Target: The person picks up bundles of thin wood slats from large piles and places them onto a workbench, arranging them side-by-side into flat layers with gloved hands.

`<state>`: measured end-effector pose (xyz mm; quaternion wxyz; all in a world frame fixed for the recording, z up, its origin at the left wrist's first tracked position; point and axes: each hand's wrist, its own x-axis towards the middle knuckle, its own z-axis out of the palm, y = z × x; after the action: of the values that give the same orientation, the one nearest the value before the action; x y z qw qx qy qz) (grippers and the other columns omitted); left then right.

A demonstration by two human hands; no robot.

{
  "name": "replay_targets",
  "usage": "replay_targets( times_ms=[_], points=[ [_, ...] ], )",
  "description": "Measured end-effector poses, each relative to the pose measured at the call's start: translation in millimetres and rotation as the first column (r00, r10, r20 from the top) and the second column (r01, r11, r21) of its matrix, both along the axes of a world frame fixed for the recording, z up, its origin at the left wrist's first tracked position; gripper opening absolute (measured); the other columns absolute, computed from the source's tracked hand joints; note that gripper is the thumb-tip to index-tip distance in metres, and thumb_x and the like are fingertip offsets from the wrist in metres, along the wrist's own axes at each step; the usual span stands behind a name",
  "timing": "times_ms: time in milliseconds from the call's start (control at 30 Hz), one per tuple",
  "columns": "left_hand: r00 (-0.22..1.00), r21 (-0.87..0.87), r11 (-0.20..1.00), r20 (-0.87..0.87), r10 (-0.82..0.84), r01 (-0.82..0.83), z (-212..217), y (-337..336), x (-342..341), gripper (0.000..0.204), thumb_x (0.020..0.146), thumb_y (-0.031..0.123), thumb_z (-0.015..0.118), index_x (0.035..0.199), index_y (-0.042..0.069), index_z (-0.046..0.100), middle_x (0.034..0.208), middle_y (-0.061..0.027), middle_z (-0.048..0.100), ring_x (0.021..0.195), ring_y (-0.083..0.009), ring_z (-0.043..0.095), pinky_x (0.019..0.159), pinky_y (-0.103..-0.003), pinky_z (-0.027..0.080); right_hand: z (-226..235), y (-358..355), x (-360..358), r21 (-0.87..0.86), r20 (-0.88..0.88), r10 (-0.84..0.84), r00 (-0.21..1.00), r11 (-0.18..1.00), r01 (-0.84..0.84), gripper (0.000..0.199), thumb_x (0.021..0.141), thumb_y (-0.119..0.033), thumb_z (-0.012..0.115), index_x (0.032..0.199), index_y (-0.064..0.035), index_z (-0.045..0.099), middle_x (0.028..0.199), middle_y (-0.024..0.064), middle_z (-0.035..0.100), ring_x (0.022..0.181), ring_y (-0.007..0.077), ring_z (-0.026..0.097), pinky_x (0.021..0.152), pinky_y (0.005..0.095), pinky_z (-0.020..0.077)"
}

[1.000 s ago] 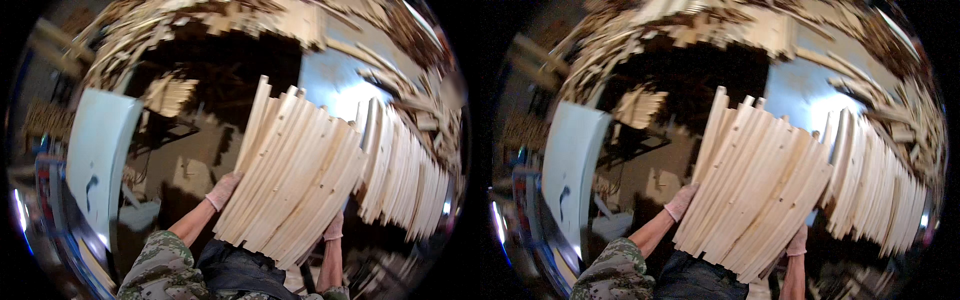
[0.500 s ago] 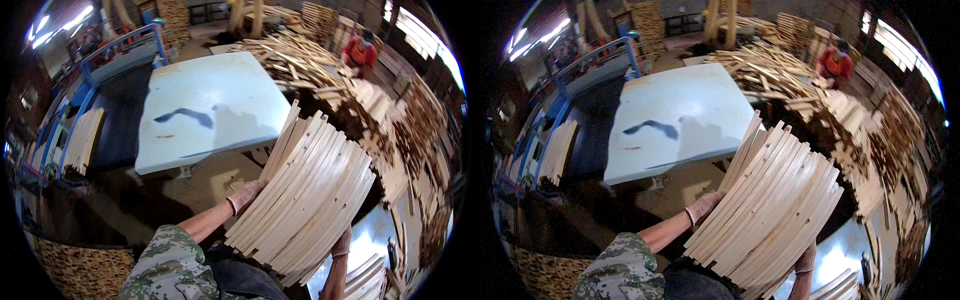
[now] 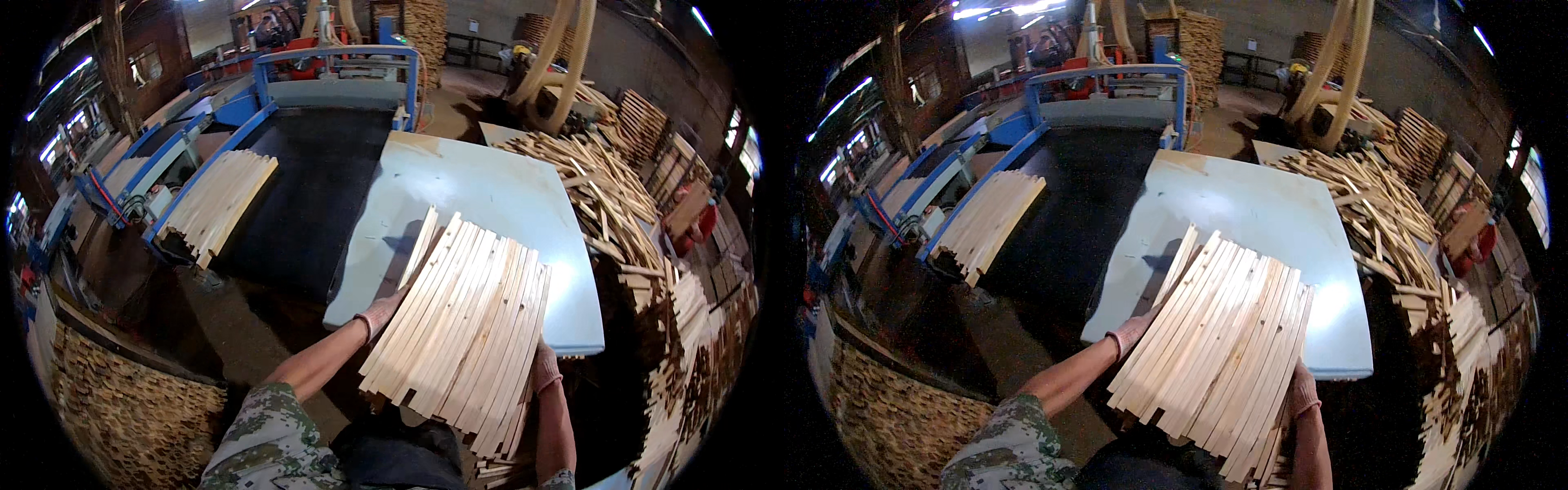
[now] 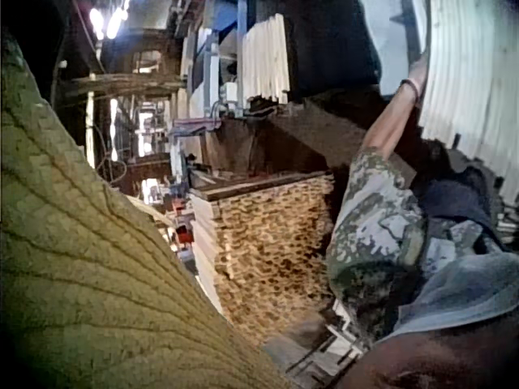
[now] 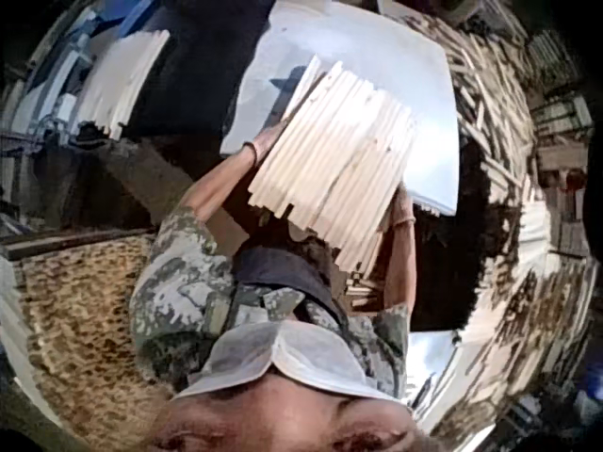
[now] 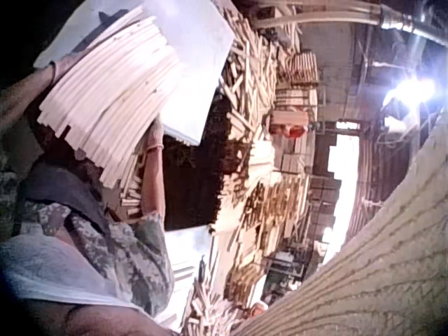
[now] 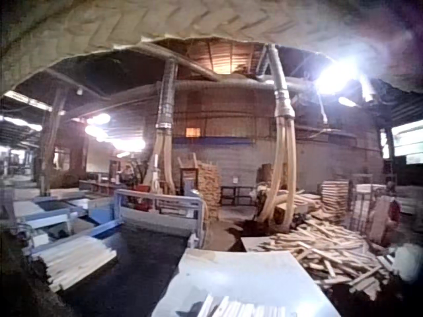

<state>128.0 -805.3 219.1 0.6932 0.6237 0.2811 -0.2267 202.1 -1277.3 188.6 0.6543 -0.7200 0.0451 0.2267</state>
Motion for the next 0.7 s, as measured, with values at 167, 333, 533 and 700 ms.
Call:
replay_targets(
  times_ms=[167,333,533,700],
  points=[
    [0.991,0.154,0.983,-0.072,0.114,-0.101,3.8,25.9,23.6,0.11,0.094,0.079,0.051,0.156,-0.01,0.038,0.155,-0.0252,0.052,0.14,-0.034,0.052,0.117,-0.041,0.039,22.0,73.4,51.9,0.137,-0.285,-0.093,0.954,0.981,0.137,0.071,0.104,-0.053,0.055,0.154,-0.0028,0.049,0.14,0.0172,0.065,0.123,0.0287,0.065,0.097,0.0396,0.0559],
    [0.957,0.163,0.943,0.043,0.288,-0.291,-14.7,54.1,69.6,0.105,0.093,0.077,0.057,0.153,-0.009,0.044,0.155,-0.0251,0.05,0.142,-0.0314,0.05,0.117,-0.038,0.039,23.6,103.7,106.7,0.128,-0.141,0.042,0.989,0.991,-0.024,0.064,0.107,-0.046,0.053,0.153,-0.0015,0.049,0.135,0.0154,0.068,0.119,0.0246,0.067,0.098,0.0366,0.0558],
    [0.98,0.549,0.834,0.186,-0.068,-0.046,-70.6,102.1,127.0,0.086,0.104,0.069,0.039,0.158,0.003,0.042,0.16,-0.0258,0.046,0.151,-0.0363,0.04,0.123,-0.039,0.031,67.3,164.5,156.9,-0.005,-0.228,-0.012,0.974,1.0,0.011,0.059,0.107,-0.049,0.05,0.148,-0.0057,0.054,0.135,0.0146,0.065,0.119,0.0243,0.062,0.098,0.0367,0.0507],
    [0.893,0.849,0.431,-0.097,-0.44,0.305,-72.2,131.5,171.6,0.049,0.107,0.038,0.042,0.141,0.005,0.056,0.134,-0.0312,0.063,0.124,-0.0474,0.061,0.104,-0.055,0.051,35.9,165.2,205.6,-0.127,-0.076,0.043,0.996,0.99,-0.052,0.059,0.109,-0.049,0.044,0.148,-0.0072,0.054,0.132,0.0198,0.067,0.119,0.0347,0.065,0.103,0.0428,0.0516]
  ],
)
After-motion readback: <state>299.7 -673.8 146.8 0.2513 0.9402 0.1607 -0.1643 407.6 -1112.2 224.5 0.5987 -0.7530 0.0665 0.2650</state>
